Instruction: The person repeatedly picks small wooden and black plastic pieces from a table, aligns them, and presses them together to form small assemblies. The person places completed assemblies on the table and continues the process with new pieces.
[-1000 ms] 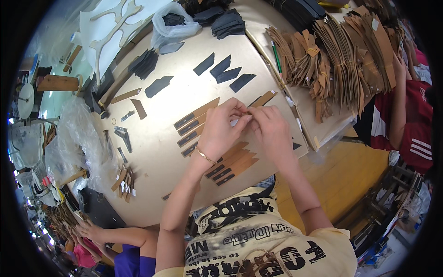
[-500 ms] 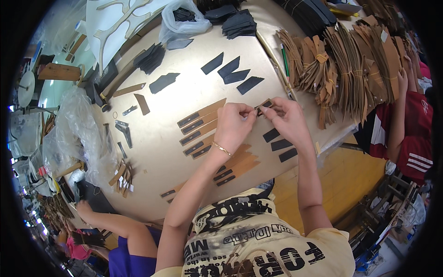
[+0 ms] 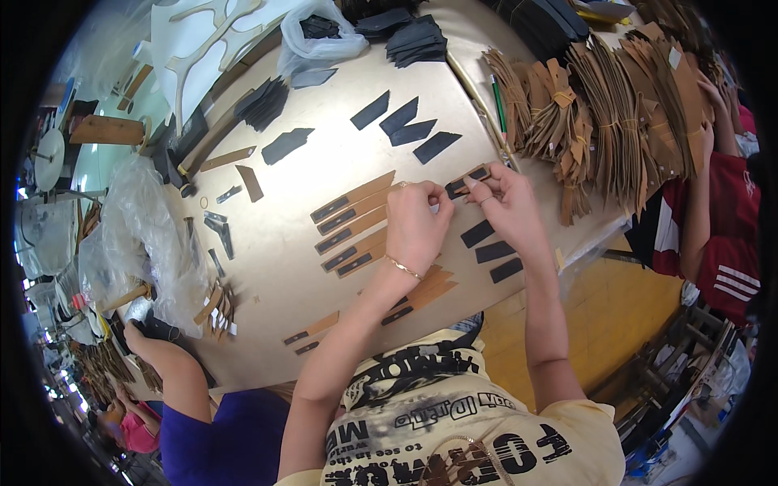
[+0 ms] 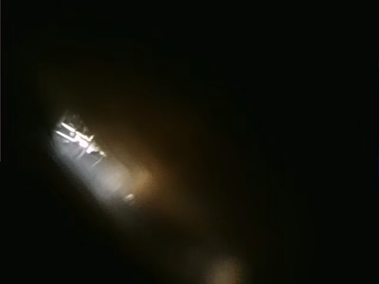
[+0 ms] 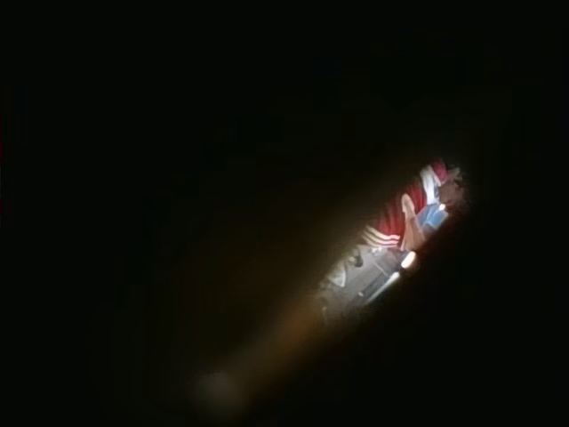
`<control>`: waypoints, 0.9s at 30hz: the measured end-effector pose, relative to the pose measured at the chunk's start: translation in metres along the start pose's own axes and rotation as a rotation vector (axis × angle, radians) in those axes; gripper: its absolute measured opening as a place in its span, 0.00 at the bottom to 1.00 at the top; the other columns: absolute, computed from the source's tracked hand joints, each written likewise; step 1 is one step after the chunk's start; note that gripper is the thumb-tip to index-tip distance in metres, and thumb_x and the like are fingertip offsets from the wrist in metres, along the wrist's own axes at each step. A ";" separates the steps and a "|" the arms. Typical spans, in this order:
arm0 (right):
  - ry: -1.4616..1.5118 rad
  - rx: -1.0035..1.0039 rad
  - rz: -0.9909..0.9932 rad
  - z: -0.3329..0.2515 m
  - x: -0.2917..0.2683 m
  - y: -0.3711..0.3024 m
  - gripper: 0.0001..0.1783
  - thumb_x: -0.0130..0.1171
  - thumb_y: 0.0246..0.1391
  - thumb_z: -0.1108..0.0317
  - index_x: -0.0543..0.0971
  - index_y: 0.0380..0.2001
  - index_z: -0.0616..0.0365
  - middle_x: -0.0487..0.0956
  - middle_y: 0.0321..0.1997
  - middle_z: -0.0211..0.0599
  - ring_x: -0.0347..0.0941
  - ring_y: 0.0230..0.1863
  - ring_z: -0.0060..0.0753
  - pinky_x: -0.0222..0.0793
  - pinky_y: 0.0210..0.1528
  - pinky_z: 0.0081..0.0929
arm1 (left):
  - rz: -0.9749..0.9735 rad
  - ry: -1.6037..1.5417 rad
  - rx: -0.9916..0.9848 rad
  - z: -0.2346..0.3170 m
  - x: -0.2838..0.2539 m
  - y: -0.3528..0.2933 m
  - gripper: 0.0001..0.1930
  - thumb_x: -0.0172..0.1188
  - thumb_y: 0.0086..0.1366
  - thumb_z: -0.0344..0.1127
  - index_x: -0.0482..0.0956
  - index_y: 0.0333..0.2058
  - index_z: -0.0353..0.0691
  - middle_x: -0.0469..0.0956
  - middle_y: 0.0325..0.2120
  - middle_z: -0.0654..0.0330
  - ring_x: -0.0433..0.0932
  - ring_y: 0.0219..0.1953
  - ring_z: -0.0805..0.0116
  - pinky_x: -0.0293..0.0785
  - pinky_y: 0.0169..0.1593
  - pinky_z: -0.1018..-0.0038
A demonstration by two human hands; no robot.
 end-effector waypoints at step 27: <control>0.029 0.001 -0.025 -0.008 -0.005 -0.003 0.09 0.58 0.57 0.72 0.79 0.38 0.67 0.82 0.29 0.34 0.78 0.33 0.21 0.72 0.39 0.18 | -0.189 -0.095 -0.073 -0.006 -0.003 0.015 0.09 0.66 0.54 0.23 0.84 0.36 0.28 0.83 0.24 0.52 0.83 0.26 0.70 0.78 0.33 0.77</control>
Point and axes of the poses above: each hand's wrist, its own y-axis towards the middle knuckle, its own x-axis out of the palm, z = x × y, the point moved 6 cm from there along y, towards the middle knuckle
